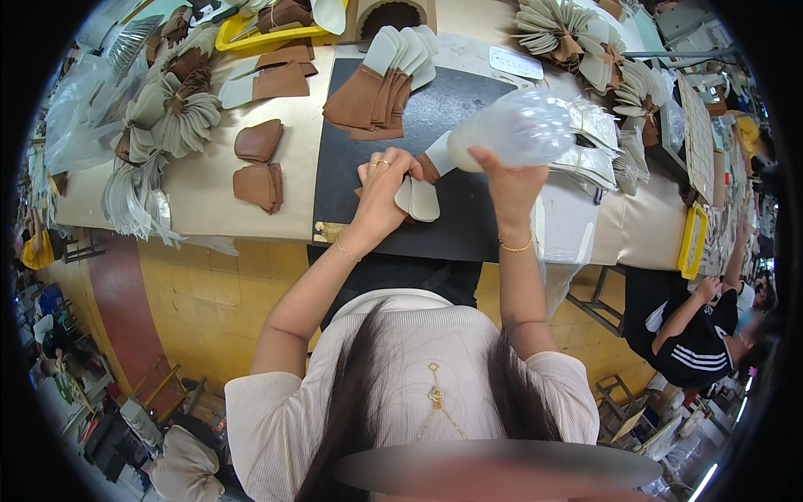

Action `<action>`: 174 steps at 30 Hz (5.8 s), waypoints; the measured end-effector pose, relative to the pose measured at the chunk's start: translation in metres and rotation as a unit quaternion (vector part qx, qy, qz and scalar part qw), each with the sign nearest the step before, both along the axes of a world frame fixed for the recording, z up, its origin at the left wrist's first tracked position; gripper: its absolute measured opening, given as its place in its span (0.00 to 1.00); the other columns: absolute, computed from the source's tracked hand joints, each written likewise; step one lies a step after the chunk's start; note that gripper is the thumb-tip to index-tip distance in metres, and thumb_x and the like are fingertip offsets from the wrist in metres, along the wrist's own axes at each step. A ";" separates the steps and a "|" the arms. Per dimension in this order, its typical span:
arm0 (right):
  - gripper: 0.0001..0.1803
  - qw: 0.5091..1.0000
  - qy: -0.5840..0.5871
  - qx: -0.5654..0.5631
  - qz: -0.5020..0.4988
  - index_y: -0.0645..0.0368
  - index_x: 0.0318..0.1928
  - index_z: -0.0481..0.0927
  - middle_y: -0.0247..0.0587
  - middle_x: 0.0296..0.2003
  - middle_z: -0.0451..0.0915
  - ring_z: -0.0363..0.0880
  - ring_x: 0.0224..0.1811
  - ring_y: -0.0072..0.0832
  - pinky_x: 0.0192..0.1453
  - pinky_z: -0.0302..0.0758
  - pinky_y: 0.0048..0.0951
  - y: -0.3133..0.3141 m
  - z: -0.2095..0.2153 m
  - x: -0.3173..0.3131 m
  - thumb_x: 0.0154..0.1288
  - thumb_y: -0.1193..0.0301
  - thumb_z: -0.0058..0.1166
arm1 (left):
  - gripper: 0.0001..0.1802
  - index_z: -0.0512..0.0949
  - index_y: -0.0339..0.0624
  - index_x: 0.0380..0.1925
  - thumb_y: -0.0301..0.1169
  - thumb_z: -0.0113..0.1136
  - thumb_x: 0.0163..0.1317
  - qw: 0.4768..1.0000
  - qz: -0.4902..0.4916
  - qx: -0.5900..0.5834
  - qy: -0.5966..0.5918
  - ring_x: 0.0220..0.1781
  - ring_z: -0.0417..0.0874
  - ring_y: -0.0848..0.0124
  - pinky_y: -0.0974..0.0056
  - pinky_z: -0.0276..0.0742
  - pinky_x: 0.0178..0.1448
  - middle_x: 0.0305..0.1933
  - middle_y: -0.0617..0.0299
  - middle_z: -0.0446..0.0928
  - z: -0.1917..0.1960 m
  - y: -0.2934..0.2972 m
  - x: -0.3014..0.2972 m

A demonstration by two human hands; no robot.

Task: The person assembles small decorative items by applying liquid from a squeeze bottle onto brown and white fabric pieces and pressing them together. The person handles multiple pieces one at a time, stacking completed units on the table.

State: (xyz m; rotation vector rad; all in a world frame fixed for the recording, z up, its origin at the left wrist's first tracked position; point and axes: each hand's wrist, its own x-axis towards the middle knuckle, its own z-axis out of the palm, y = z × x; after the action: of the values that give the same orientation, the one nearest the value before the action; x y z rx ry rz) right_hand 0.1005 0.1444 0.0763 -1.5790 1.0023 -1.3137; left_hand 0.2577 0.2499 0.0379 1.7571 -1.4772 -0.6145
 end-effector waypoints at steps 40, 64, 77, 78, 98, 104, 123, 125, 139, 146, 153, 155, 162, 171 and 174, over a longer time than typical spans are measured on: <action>0.32 0.987 0.012 -0.103 -0.127 0.71 0.54 0.76 0.46 0.49 0.81 0.79 0.51 0.32 0.59 0.75 0.34 -0.045 0.020 -0.040 0.59 0.60 0.71 | 0.23 0.77 0.39 0.48 0.30 0.72 0.53 0.922 -0.149 0.309 0.179 0.41 0.77 0.78 0.69 0.73 0.44 0.34 0.64 0.78 0.018 -0.022 0.039; 0.39 0.994 -0.111 -0.018 -0.003 0.69 0.59 0.72 0.44 0.52 0.78 0.79 0.53 0.31 0.62 0.76 0.33 -0.020 0.022 -0.035 0.48 0.68 0.79 | 0.41 0.80 0.33 0.52 0.56 0.73 0.48 0.986 0.159 0.030 -0.032 0.53 0.79 0.56 0.54 0.73 0.59 0.47 0.46 0.79 -0.016 -0.092 0.121; 0.40 0.996 -0.079 -0.019 -0.032 0.70 0.59 0.72 0.43 0.52 0.78 0.79 0.54 0.30 0.61 0.77 0.33 -0.019 0.025 -0.060 0.49 0.69 0.78 | 0.15 0.78 0.36 0.35 0.26 0.75 0.51 0.980 0.110 -0.017 0.166 0.36 0.80 0.77 0.70 0.76 0.42 0.34 0.62 0.82 0.015 -0.091 0.138; 0.40 0.995 -0.087 -0.021 -0.034 0.70 0.59 0.72 0.43 0.52 0.78 0.78 0.53 0.30 0.61 0.76 0.33 -0.019 0.024 -0.062 0.49 0.69 0.78 | 0.15 0.78 0.36 0.37 0.24 0.74 0.52 0.969 0.107 -0.030 0.221 0.37 0.80 0.77 0.71 0.77 0.44 0.35 0.62 0.82 0.022 -0.086 0.138; 0.38 0.994 -0.065 -0.022 0.082 0.69 0.59 0.71 0.50 0.53 0.81 0.82 0.55 0.34 0.57 0.80 0.34 0.026 -0.002 -0.031 0.49 0.71 0.77 | 0.17 0.80 0.41 0.45 0.29 0.69 0.54 0.995 -0.010 -0.050 -0.083 0.49 0.74 0.56 0.55 0.68 0.55 0.44 0.56 0.73 0.004 0.003 -0.010; 0.28 0.976 0.074 -0.155 0.137 0.69 0.55 0.76 0.51 0.47 0.85 0.87 0.46 0.39 0.52 0.81 0.32 0.026 -0.007 -0.016 0.52 0.76 0.70 | 0.20 0.78 0.40 0.48 0.30 0.69 0.55 0.992 0.010 -0.087 -0.094 0.49 0.73 0.56 0.55 0.68 0.55 0.47 0.55 0.74 -0.013 0.012 -0.013; 0.26 0.973 0.051 -0.211 0.077 0.65 0.41 0.83 0.45 0.36 0.87 0.87 0.35 0.34 0.37 0.81 0.30 0.009 0.010 0.007 0.43 0.64 0.79 | 0.19 0.80 0.41 0.45 0.32 0.71 0.54 0.997 0.025 -0.060 -0.053 0.48 0.72 0.56 0.55 0.67 0.55 0.44 0.57 0.73 -0.014 0.011 -0.014; 0.29 0.951 0.176 -0.230 0.110 0.64 0.42 0.82 0.45 0.37 0.85 0.86 0.35 0.38 0.40 0.81 0.32 0.011 0.005 0.013 0.40 0.62 0.80 | 0.18 0.79 0.41 0.45 0.32 0.71 0.54 0.997 0.021 -0.056 -0.050 0.48 0.72 0.56 0.55 0.67 0.55 0.44 0.56 0.73 -0.013 0.010 -0.013; 0.28 0.993 -0.091 -0.068 -0.021 0.67 0.45 0.80 0.38 0.40 0.85 0.83 0.41 0.26 0.48 0.81 0.30 -0.014 0.002 -0.028 0.45 0.71 0.80 | 0.10 0.78 0.44 0.37 0.25 0.67 0.54 0.996 -0.006 -0.065 -0.064 0.48 0.73 0.61 0.57 0.64 0.52 0.41 0.63 0.75 -0.009 0.006 -0.015; 0.41 0.989 0.035 -0.055 0.133 0.67 0.60 0.69 0.48 0.52 0.80 0.80 0.56 0.37 0.61 0.78 0.38 0.017 -0.008 -0.025 0.48 0.69 0.78 | 0.10 0.80 0.44 0.34 0.19 0.63 0.52 0.993 -0.024 -0.096 -0.058 0.48 0.74 0.62 0.58 0.64 0.53 0.41 0.64 0.77 -0.010 0.008 -0.014; 0.25 0.974 0.158 -0.145 -0.070 0.64 0.39 0.83 0.44 0.31 0.86 0.86 0.29 0.33 0.35 0.81 0.28 -0.011 0.004 -0.015 0.43 0.64 0.81 | 0.10 0.80 0.45 0.34 0.19 0.62 0.52 0.992 -0.024 -0.109 -0.060 0.48 0.74 0.62 0.58 0.64 0.53 0.40 0.64 0.77 -0.010 0.007 -0.014; 0.25 0.988 0.084 -0.105 -0.070 0.64 0.39 0.83 0.44 0.31 0.86 0.86 0.30 0.33 0.36 0.81 0.29 -0.008 0.009 -0.008 0.42 0.65 0.81 | 0.10 0.79 0.46 0.35 0.20 0.63 0.52 0.992 -0.025 -0.109 -0.066 0.47 0.74 0.63 0.58 0.64 0.52 0.40 0.65 0.76 -0.011 0.008 -0.014; 0.25 0.980 0.144 -0.086 -0.105 0.65 0.36 0.84 0.46 0.27 0.86 0.86 0.25 0.32 0.30 0.80 0.29 -0.016 0.019 0.010 0.42 0.61 0.80 | 0.10 0.81 0.45 0.35 0.21 0.64 0.52 0.994 -0.018 -0.100 -0.051 0.49 0.74 0.62 0.58 0.64 0.53 0.42 0.64 0.77 -0.010 0.010 -0.014; 0.33 0.954 0.256 -0.143 -0.058 0.63 0.48 0.80 0.47 0.32 0.85 0.87 0.31 0.37 0.36 0.81 0.32 -0.023 0.010 0.013 0.43 0.60 0.80 | 0.08 0.81 0.44 0.37 0.27 0.66 0.56 0.991 0.009 -0.105 -0.083 0.63 0.72 0.56 0.51 0.60 0.68 0.54 0.57 0.78 -0.010 0.009 -0.017; 0.29 0.979 0.138 -0.139 -0.065 0.65 0.44 0.82 0.44 0.33 0.87 0.87 0.32 0.31 0.37 0.81 0.28 -0.043 0.018 -0.001 0.46 0.62 0.80 | 0.09 0.81 0.44 0.39 0.26 0.66 0.57 0.988 -0.028 -0.099 -0.112 0.71 0.69 0.57 0.49 0.55 0.74 0.57 0.57 0.78 -0.012 0.007 -0.015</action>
State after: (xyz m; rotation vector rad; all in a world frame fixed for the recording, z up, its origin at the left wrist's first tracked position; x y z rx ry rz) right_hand 0.0990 0.1013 0.0945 -1.9775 1.1444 -1.3957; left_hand 0.2428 0.2572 0.0263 1.6757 -1.6823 -0.2930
